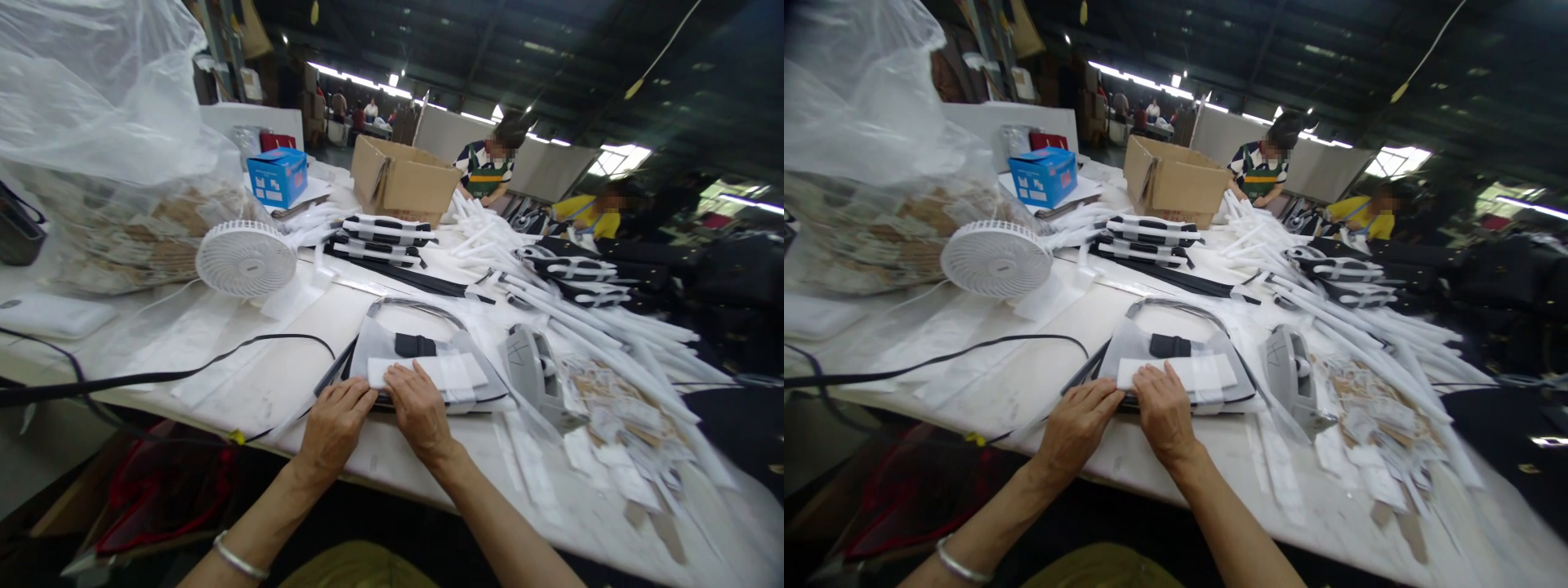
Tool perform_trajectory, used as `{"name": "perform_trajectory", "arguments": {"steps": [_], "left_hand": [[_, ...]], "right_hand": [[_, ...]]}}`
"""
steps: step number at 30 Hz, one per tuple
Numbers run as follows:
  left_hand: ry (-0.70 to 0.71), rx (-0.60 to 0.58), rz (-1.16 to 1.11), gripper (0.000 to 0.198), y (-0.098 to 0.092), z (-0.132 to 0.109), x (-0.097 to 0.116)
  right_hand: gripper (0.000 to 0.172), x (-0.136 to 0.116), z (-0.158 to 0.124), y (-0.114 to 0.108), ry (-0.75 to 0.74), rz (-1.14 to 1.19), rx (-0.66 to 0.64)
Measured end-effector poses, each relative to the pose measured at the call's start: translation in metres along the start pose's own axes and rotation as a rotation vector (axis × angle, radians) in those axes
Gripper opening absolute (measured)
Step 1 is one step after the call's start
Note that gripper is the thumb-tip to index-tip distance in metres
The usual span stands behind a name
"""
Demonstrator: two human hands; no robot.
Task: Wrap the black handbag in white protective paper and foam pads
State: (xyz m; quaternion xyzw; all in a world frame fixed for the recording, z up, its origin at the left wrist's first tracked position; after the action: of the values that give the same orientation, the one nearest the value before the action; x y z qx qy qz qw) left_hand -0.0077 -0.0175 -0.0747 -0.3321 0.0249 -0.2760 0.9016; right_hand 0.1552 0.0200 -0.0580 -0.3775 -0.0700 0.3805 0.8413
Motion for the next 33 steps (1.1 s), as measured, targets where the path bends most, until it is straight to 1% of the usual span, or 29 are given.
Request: {"name": "perform_trajectory", "arguments": {"steps": [3, 5, 7, 9, 10, 14, 17, 19, 21, 23, 25, 27, 29, 31, 33], "left_hand": [[0.002, 0.023, -0.034, 0.024, -0.002, -0.002, -0.002], [0.014, 0.032, -0.062, 0.024, -0.004, -0.002, -0.004], [0.028, 0.030, -0.074, 0.026, -0.007, -0.001, -0.004], [0.039, 0.027, -0.072, 0.027, -0.009, -0.002, -0.004], [0.044, 0.024, -0.069, 0.027, -0.010, -0.002, -0.004], [0.068, -0.011, -0.043, 0.028, -0.009, -0.002, -0.003], [0.083, -0.072, 0.049, 0.031, -0.006, 0.002, -0.002], [0.093, -0.084, 0.112, 0.031, -0.003, 0.005, -0.002], [0.097, -0.066, 0.142, 0.029, -0.001, 0.009, -0.002], [0.097, -0.051, 0.149, 0.029, 0.000, 0.010, -0.002], [0.090, -0.053, 0.149, 0.028, 0.001, 0.010, -0.003], [0.070, -0.068, 0.155, 0.028, 0.003, 0.010, -0.003], [0.050, -0.081, 0.167, 0.028, 0.004, 0.010, -0.003], [0.037, -0.091, 0.175, 0.028, 0.005, 0.010, -0.002], [0.026, -0.103, 0.178, 0.027, 0.005, 0.011, -0.001]], "right_hand": [[0.028, 0.000, -0.001, -0.004, -0.040, -0.001, -0.123], [0.041, -0.002, -0.002, -0.005, -0.057, -0.013, -0.209], [0.057, -0.006, -0.005, -0.004, -0.040, -0.060, -0.255], [0.068, -0.011, -0.008, 0.000, 0.004, -0.131, -0.252], [0.070, -0.014, -0.011, 0.004, 0.028, -0.169, -0.239], [0.071, -0.026, -0.015, 0.017, 0.092, -0.279, -0.205], [0.071, -0.027, -0.008, 0.014, 0.087, -0.281, -0.238], [0.068, -0.019, 0.002, 0.003, 0.053, -0.217, -0.288], [0.063, -0.001, 0.012, -0.015, 0.049, -0.141, -0.308], [0.062, 0.024, 0.016, -0.036, 0.107, -0.160, -0.260], [0.064, 0.051, 0.009, -0.052, 0.189, -0.279, -0.205], [0.061, 0.071, -0.007, -0.059, 0.212, -0.383, -0.232], [0.057, 0.081, -0.024, -0.058, 0.203, -0.435, -0.298], [0.057, 0.082, -0.034, -0.058, 0.207, -0.467, -0.362], [0.060, 0.076, -0.033, -0.060, 0.239, -0.480, -0.443]]}}
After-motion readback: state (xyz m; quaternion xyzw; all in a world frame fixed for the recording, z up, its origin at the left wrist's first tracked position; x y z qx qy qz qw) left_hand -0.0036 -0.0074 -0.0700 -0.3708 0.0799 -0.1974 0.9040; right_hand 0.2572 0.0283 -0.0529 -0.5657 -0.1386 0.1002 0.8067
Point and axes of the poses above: each hand's wrist, its own z-axis towards the middle knuckle, its own y-axis out of the palm, x = y × z, the point moved 2 cm from there along z, towards the middle knuckle, and after that the axes turned 7 degrees about x, right-handed, at the moved point
